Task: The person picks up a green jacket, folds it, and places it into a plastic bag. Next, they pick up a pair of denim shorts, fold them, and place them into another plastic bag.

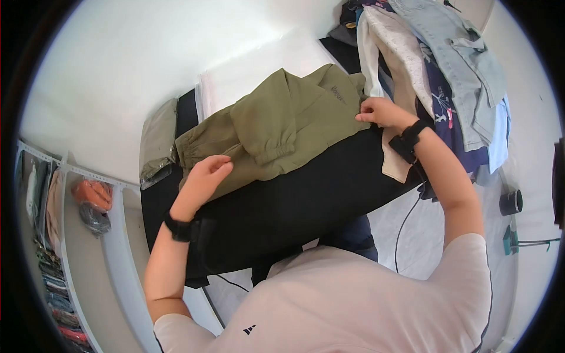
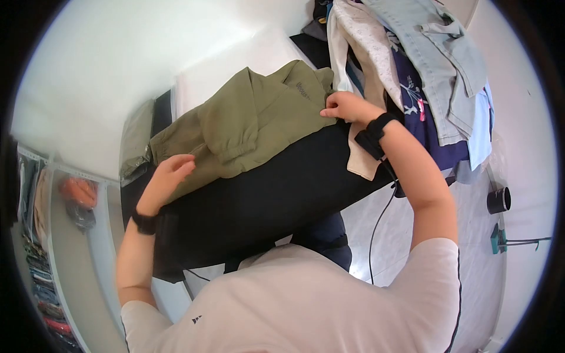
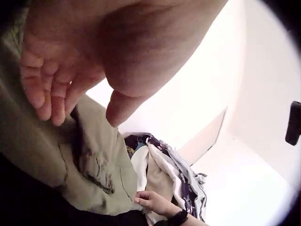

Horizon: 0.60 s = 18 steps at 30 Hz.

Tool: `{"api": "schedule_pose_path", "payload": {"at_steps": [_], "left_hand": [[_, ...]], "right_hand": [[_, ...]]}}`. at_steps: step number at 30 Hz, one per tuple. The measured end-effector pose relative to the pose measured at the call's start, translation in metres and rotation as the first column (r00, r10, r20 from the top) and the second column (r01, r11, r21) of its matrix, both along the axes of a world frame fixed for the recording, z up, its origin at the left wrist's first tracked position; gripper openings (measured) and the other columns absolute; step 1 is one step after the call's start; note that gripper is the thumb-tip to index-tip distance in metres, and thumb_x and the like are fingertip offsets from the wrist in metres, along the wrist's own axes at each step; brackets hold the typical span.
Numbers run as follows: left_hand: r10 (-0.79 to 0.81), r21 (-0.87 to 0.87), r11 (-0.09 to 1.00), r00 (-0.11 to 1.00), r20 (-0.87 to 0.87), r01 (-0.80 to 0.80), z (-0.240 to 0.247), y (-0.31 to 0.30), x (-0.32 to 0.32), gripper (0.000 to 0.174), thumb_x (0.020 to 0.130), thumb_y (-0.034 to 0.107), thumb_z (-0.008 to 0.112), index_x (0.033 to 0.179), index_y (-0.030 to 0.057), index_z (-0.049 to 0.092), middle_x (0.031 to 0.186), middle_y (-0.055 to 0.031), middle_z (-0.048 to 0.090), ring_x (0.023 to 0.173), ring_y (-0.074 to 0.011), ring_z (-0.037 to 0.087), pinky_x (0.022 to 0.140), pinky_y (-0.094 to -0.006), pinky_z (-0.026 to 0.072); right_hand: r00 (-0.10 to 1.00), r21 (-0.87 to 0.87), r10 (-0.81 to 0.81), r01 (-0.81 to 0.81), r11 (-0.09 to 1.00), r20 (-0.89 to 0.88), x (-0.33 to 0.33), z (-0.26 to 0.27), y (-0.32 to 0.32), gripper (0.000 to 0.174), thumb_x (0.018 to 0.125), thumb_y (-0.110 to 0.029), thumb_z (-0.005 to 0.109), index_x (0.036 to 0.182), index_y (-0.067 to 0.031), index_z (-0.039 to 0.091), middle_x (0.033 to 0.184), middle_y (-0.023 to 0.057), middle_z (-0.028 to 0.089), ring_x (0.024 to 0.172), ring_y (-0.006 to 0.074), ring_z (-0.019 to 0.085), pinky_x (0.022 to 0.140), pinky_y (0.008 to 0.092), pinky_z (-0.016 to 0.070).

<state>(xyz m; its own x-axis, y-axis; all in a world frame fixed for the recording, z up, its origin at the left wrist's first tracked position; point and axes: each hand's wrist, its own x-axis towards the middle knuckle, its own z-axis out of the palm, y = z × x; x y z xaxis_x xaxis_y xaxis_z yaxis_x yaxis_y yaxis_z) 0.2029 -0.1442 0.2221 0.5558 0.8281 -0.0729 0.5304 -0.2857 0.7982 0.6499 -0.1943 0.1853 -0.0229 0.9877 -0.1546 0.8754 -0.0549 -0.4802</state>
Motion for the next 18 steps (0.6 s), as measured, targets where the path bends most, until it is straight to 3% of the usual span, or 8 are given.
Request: {"api": "schedule_pose_path", "payload": {"at_steps": [2,5,9,12,14,15,17,18], "left_hand": [[0.160,-0.329,0.929,0.986,-0.048,-0.167,0.001,0.009,0.029,0.030,0.083,0.024,0.065,0.099,-0.0019,0.061,0.081,-0.0018,0.058,0.074,-0.0101,0.053,0.064,-0.0233,0.0426],[0.113,-0.335,0.931,0.988,-0.108,-0.143,-0.016,0.020,0.054,0.029,0.085,0.030,0.063,0.088,0.0009,0.060,0.075,-0.0002,0.052,0.067,-0.0101,0.047,0.059,-0.0242,0.0394],[0.134,-0.294,0.948,0.991,0.013,-0.124,-0.034,0.023,0.066,0.027,0.086,0.029,0.060,0.084,0.0024,0.058,0.073,-0.0003,0.050,0.066,-0.0096,0.044,0.058,-0.0254,0.0385],[0.161,-0.302,0.948,0.968,0.193,-0.097,-0.011,0.022,0.059,0.022,0.087,0.025,0.057,0.097,0.0055,0.056,0.088,-0.0017,0.056,0.079,-0.0098,0.051,0.066,-0.0236,0.0406],[0.321,-0.436,0.897,0.785,0.531,-0.072,0.020,0.015,0.051,0.017,0.085,0.016,0.054,0.099,0.0051,0.055,0.091,-0.0034,0.059,0.083,-0.0132,0.057,0.066,-0.0259,0.0451],[0.238,-0.394,0.918,0.740,0.629,0.039,0.027,0.024,0.036,0.017,0.086,0.013,0.052,0.102,0.0076,0.054,0.101,-0.0028,0.059,0.093,-0.0152,0.059,0.073,-0.0298,0.0484],[0.363,-0.396,0.913,0.648,0.669,-0.103,0.030,0.046,-0.005,0.025,0.088,0.015,0.049,0.111,0.0074,0.053,0.106,-0.0032,0.059,0.097,-0.0152,0.058,0.078,-0.0317,0.0495],[0.341,-0.396,0.916,0.652,0.677,-0.068,0.043,0.044,-0.019,0.028,0.089,0.015,0.051,0.115,0.0072,0.052,0.109,-0.0034,0.059,0.097,-0.0155,0.059,0.078,-0.0315,0.0502]], "right_hand": [[1.000,0.059,-0.006,0.007,0.998,-0.013,0.004,-0.017,0.004,0.031,0.081,-0.033,0.068,0.081,-0.0022,0.062,0.071,0.0108,0.060,0.067,0.0196,0.055,0.063,0.0323,0.0440],[0.999,0.097,0.001,0.003,0.995,-0.041,0.004,-0.014,0.001,0.035,0.080,-0.037,0.068,0.080,-0.0015,0.063,0.070,0.0133,0.060,0.065,0.0240,0.056,0.063,0.0358,0.0444],[0.975,-0.061,-0.103,0.092,0.994,-0.197,0.000,0.001,-0.004,0.033,0.078,-0.034,0.070,0.078,-0.0020,0.061,0.067,0.0077,0.058,0.064,0.0174,0.053,0.061,0.0316,0.0431],[0.961,-0.066,-0.074,0.059,0.996,-0.266,0.007,-0.012,0.000,0.029,0.076,-0.029,0.072,0.077,-0.0029,0.059,0.067,0.0044,0.057,0.064,0.0137,0.051,0.060,0.0291,0.0421],[0.969,-0.001,-0.009,0.008,1.000,-0.248,0.013,-0.023,0.004,0.027,0.076,-0.025,0.073,0.076,-0.0035,0.058,0.067,0.0033,0.057,0.064,0.0124,0.051,0.060,0.0281,0.0416],[0.971,0.028,0.011,-0.004,1.000,-0.238,0.014,-0.025,0.004,0.025,0.076,-0.023,0.073,0.075,-0.0036,0.057,0.067,0.0032,0.057,0.065,0.0126,0.051,0.060,0.0282,0.0417],[0.973,0.058,0.032,-0.019,0.998,-0.228,0.013,-0.026,0.005,0.023,0.075,-0.020,0.073,0.075,-0.0037,0.056,0.068,0.0031,0.057,0.065,0.0128,0.051,0.061,0.0283,0.0418],[0.973,0.050,0.032,-0.022,0.999,-0.227,0.012,-0.024,0.004,0.023,0.077,-0.020,0.072,0.075,-0.0041,0.055,0.069,0.0019,0.056,0.066,0.0116,0.050,0.061,0.0274,0.0413]]}}
